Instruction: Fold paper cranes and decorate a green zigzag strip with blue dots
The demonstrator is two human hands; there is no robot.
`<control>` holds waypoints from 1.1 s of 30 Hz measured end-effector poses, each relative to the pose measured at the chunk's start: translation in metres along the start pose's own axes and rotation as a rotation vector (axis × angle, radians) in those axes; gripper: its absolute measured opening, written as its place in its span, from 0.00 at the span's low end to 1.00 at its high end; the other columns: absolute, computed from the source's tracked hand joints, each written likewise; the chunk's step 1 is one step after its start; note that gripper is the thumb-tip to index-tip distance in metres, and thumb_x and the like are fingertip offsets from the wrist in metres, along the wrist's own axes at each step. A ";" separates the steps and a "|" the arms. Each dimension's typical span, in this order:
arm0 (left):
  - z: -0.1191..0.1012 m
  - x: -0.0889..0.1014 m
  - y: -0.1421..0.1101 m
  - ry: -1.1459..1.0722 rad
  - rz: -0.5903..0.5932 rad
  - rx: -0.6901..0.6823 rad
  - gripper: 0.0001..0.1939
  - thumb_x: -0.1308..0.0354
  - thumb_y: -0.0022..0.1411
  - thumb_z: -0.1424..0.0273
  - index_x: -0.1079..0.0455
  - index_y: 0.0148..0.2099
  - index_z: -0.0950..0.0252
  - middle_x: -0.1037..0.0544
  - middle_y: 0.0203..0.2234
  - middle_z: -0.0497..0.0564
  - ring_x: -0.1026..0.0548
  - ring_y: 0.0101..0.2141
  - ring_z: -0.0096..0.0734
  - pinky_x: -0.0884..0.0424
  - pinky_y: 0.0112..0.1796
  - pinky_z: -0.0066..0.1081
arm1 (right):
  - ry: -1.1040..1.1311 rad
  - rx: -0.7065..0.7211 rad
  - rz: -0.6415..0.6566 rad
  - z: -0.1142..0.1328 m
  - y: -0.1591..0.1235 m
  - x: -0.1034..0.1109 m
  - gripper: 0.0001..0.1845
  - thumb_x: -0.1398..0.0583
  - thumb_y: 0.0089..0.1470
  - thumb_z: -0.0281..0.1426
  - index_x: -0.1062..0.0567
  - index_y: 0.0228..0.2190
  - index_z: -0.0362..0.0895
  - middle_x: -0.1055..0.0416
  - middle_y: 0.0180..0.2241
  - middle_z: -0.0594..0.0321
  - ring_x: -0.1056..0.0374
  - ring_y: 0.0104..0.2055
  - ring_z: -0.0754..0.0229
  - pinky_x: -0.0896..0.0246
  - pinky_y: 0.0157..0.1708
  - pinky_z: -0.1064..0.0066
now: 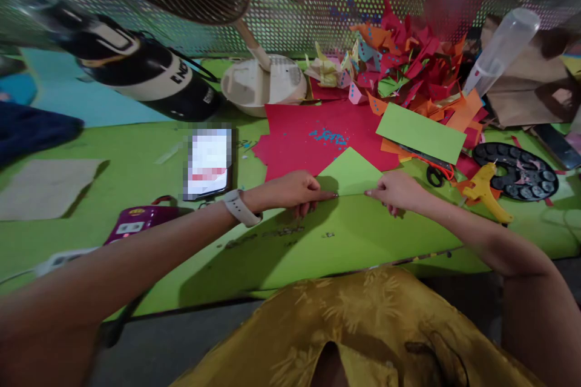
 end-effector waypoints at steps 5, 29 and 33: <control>0.022 0.012 -0.009 0.001 -0.011 0.046 0.32 0.41 0.49 0.38 0.34 0.19 0.63 0.30 0.10 0.49 0.31 0.15 0.30 0.34 0.21 0.28 | 0.018 -0.014 0.006 0.000 -0.002 0.000 0.30 0.42 0.56 0.56 0.32 0.19 0.43 0.29 0.14 0.62 0.31 0.15 0.64 0.35 0.15 0.76; 0.046 0.052 -0.060 0.007 -0.137 0.128 0.30 0.42 0.50 0.40 0.31 0.18 0.62 0.30 0.08 0.51 0.32 0.12 0.30 0.39 0.18 0.27 | -0.158 0.069 -0.053 0.013 -0.011 0.002 0.23 0.45 0.64 0.41 0.32 0.20 0.43 0.30 0.15 0.65 0.32 0.16 0.67 0.41 0.20 0.77; 0.014 0.047 -0.074 -0.058 -0.168 0.012 0.28 0.42 0.53 0.42 0.28 0.21 0.62 0.29 0.08 0.50 0.32 0.12 0.28 0.44 0.16 0.25 | -0.347 0.193 -0.262 0.028 -0.015 0.012 0.13 0.41 0.62 0.39 0.25 0.32 0.43 0.25 0.23 0.63 0.29 0.25 0.62 0.46 0.25 0.73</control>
Point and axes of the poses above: each hand's wrist, its own y-axis towards the middle knuckle, its own x-axis out of the back of the hand, z = x × y, the point moved 8 cm from there along y, towards the middle knuckle
